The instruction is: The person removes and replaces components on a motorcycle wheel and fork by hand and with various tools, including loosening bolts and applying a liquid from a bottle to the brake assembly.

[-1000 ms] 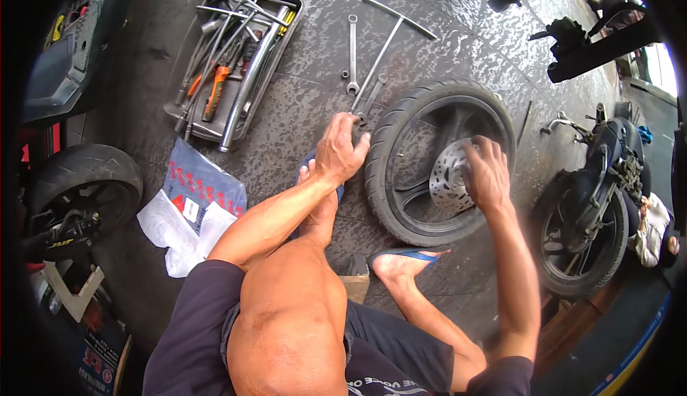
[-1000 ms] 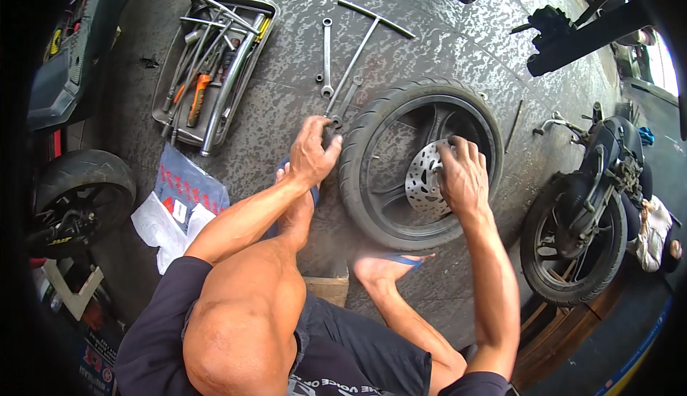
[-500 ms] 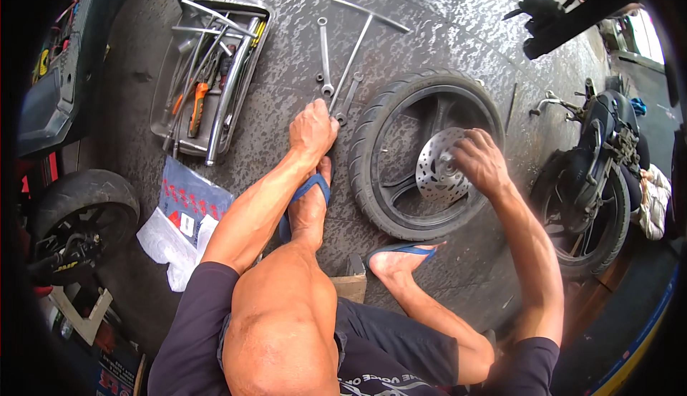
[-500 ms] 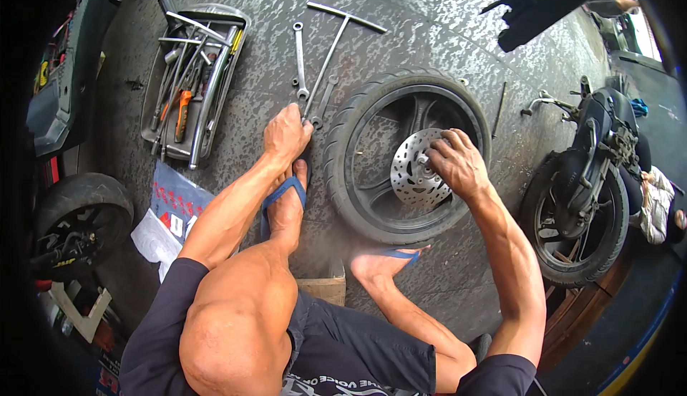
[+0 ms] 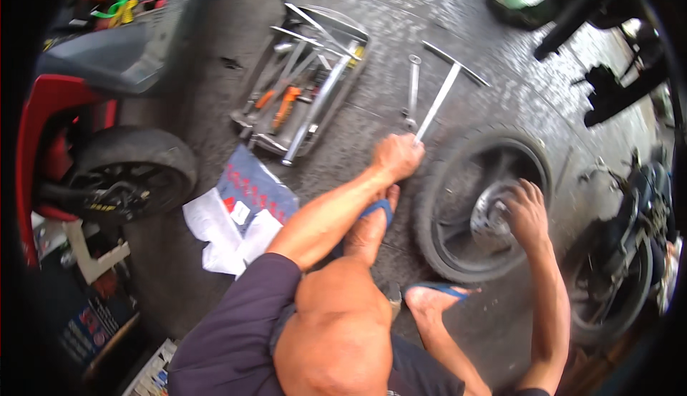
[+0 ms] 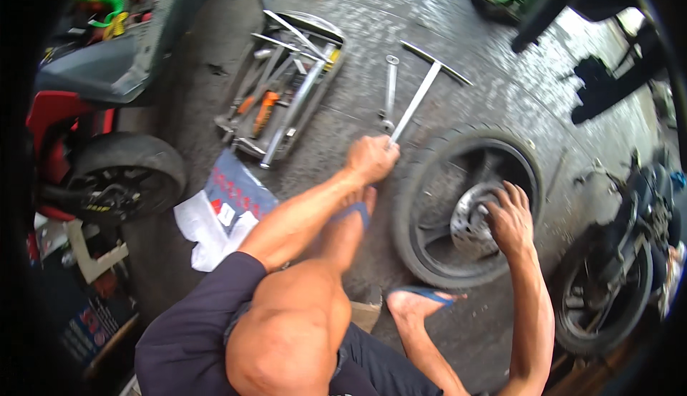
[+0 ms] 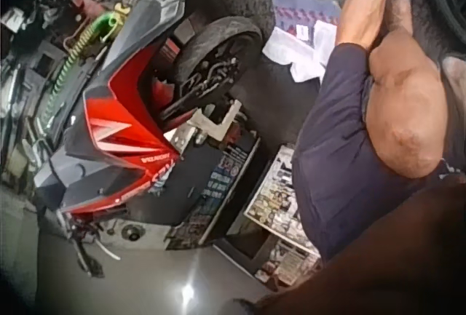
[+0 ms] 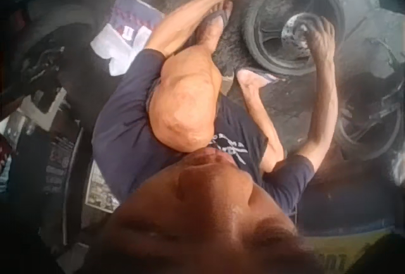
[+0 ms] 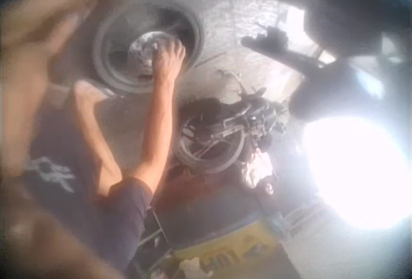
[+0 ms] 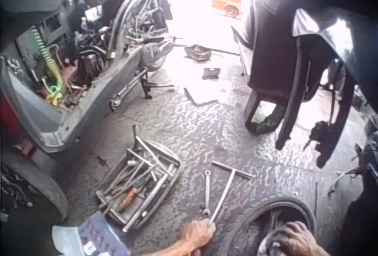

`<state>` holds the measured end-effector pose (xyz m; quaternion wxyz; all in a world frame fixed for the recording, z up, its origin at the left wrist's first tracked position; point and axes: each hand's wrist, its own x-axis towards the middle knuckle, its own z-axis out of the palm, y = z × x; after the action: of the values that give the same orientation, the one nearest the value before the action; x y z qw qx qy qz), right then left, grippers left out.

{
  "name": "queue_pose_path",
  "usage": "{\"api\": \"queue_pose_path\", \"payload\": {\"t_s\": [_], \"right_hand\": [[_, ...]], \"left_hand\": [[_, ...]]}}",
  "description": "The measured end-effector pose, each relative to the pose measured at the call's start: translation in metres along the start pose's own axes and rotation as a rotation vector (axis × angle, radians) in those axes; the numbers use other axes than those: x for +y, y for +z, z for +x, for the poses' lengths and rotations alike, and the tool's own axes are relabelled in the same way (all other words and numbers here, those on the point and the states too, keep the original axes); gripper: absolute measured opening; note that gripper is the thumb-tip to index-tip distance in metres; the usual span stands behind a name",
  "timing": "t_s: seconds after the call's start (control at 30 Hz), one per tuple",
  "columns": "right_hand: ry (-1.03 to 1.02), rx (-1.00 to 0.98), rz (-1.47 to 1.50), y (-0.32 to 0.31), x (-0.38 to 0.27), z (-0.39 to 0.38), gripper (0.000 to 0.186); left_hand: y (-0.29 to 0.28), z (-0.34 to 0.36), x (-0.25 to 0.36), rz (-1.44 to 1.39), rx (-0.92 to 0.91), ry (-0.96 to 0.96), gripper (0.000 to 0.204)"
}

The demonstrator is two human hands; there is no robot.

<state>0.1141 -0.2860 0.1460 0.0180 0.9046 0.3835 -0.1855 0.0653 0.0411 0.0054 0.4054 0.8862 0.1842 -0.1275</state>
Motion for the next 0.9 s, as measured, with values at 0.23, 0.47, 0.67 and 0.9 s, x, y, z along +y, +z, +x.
{"api": "queue_pose_path", "payload": {"t_s": [0.23, 0.47, 0.67, 0.9], "right_hand": [[0.209, 0.121, 0.15, -0.007, -0.03, 0.015, 0.05], [0.274, 0.134, 0.275, 0.006, -0.038, 0.002, 0.044], [0.375, 0.137, 0.368, 0.007, -0.046, -0.042, 0.043], [0.498, 0.113, 0.261, -0.022, -0.03, -0.135, 0.035]], "left_hand": [[-0.004, -0.032, -0.014, -0.057, 0.084, 0.03, 0.036], [-0.021, -0.013, -0.032, -0.035, 0.122, -0.018, 0.036], [-0.074, 0.0, -0.055, 0.439, 0.748, 0.255, 0.034], [-0.134, 0.003, -0.121, 0.488, 0.331, -0.197, 0.052]]}}
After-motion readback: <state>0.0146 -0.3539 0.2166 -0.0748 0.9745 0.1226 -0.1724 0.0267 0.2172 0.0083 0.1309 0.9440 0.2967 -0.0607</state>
